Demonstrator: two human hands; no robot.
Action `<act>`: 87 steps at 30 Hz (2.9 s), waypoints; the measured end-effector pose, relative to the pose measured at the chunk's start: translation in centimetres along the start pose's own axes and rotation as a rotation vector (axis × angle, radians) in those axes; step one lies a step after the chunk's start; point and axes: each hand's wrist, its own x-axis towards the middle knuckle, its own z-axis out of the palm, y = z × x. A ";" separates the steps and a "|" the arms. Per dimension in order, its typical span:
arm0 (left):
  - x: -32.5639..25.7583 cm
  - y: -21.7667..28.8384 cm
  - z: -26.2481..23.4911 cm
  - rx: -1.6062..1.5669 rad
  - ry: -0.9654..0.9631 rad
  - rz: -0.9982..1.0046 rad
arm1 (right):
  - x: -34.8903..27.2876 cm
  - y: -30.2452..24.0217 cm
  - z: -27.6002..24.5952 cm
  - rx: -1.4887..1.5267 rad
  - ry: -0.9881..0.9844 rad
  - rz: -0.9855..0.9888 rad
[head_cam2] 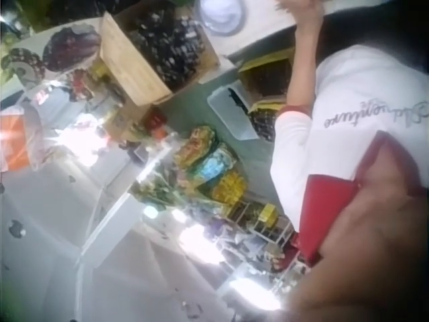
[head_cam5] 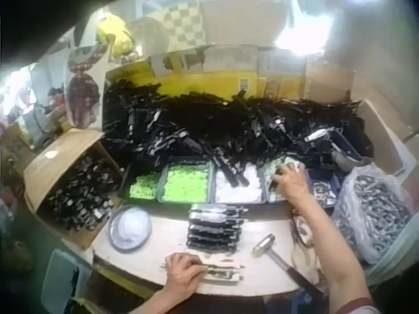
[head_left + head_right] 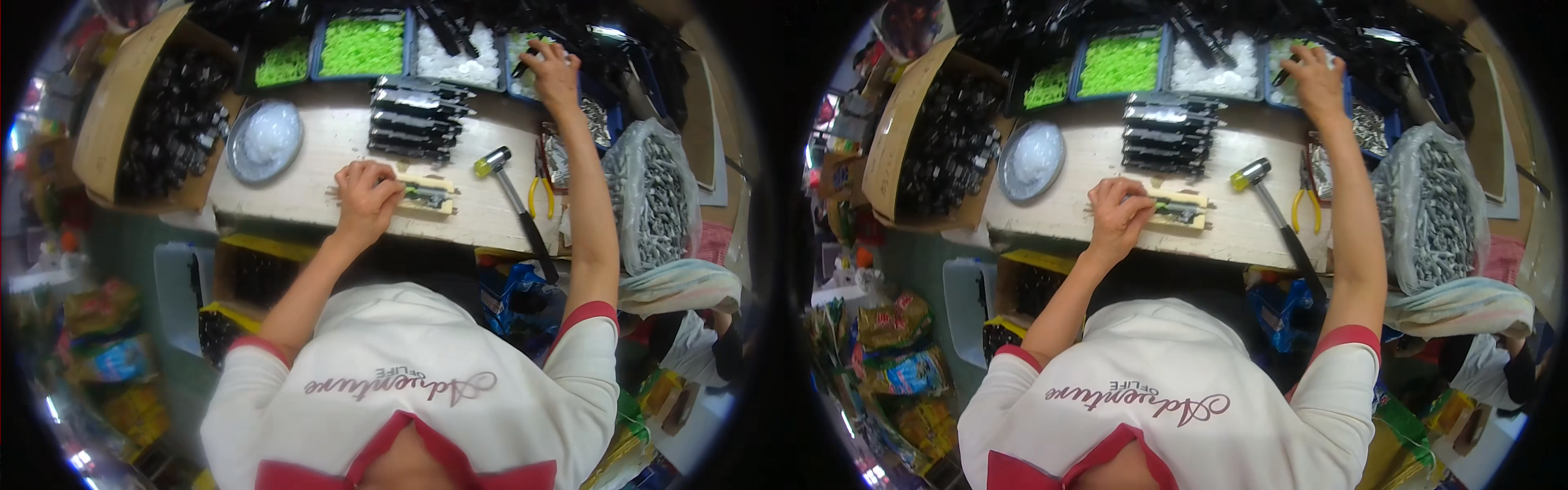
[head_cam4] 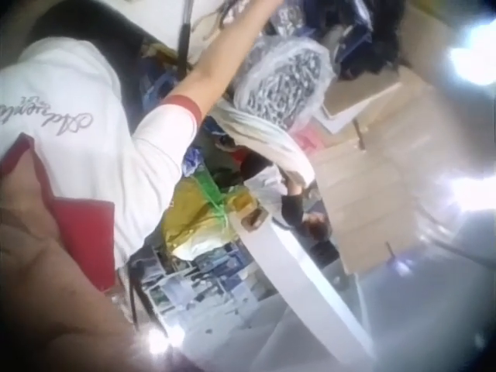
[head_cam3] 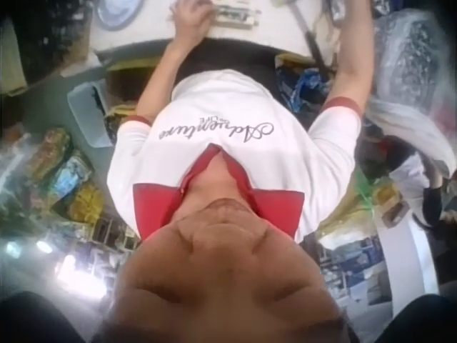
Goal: Assembling small black components with green inserts on a workbench.
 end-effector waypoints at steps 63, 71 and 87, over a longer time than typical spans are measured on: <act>2.3 -1.4 -4.7 0.341 -0.605 0.322 | -16.4 -13.0 -9.2 0.438 -0.118 0.327; 2.7 -1.4 -4.7 0.365 -0.692 0.340 | -13.6 -16.8 -16.2 0.890 -0.145 0.214; 3.2 -1.0 -4.6 0.358 -0.727 0.326 | -12.0 -17.2 -17.5 0.744 -0.165 0.150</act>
